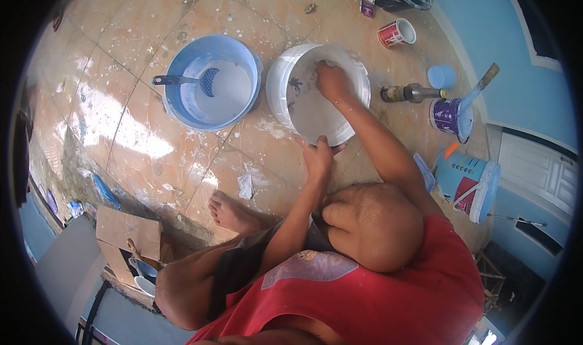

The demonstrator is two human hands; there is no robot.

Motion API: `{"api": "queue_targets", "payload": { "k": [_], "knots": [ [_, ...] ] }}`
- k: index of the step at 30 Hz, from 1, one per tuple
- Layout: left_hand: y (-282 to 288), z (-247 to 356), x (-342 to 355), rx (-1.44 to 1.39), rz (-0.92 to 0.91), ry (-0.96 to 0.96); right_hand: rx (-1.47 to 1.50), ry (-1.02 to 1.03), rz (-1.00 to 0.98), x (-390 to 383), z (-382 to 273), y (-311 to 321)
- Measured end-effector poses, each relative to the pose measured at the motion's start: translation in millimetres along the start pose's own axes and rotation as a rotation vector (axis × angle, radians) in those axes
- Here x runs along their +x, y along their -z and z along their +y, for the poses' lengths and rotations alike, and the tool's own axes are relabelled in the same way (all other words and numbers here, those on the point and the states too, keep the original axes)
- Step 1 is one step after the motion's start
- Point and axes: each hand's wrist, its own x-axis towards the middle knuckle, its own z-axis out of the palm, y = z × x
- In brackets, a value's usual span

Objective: The person sits on the floor and mixes a white substance in a bucket using a small tool. They scrape the sides and bottom of the bucket to incorporate the contents, then lift the bucket to pour the mixture into a blue basin.

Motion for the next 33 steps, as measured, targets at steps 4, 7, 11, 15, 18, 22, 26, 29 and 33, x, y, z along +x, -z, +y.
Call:
{"api": "queue_targets", "payload": {
  "k": [4,7,11,15,18,22,26,29,33],
  "knots": [
    [3.4,3.7,1.0,-0.024,0.014,0.104,-0.037,0.061,-0.101,-10.3,2.0,6.5],
    [-3.4,9.5,-3.5,-0.041,0.053,0.044,-0.06,-0.077,-0.011,-8.5,-13.4,11.8],
    [-6.3,10.1,-5.5,-0.013,0.053,0.005,-0.097,-0.079,-0.106,0.8,-20.3,10.7],
    [-3.9,19.4,-11.2,-0.086,0.058,0.078,-0.123,0.099,-0.312,-17.1,-24.0,20.4],
    [-7.8,17.0,-14.6,-0.028,0.119,0.019,-0.082,-0.11,-0.155,-19.2,-26.6,27.9],
    [0.4,0.5,-9.6,0.049,-0.008,0.025,-0.179,-0.143,-0.116,-14.6,1.0,12.4],
    [2.3,2.1,-0.9,-0.014,0.045,-0.033,-0.118,-0.045,-0.26,-20.0,-21.1,14.2],
    [-3.1,15.6,-15.5,0.093,0.063,0.019,-0.107,-0.139,-0.135,-22.1,-13.2,27.4],
    [-1.8,6.7,-5.2,-0.002,-0.009,-0.001,-0.186,-0.161,-0.134,-11.5,-10.8,14.3]
  ]
}}
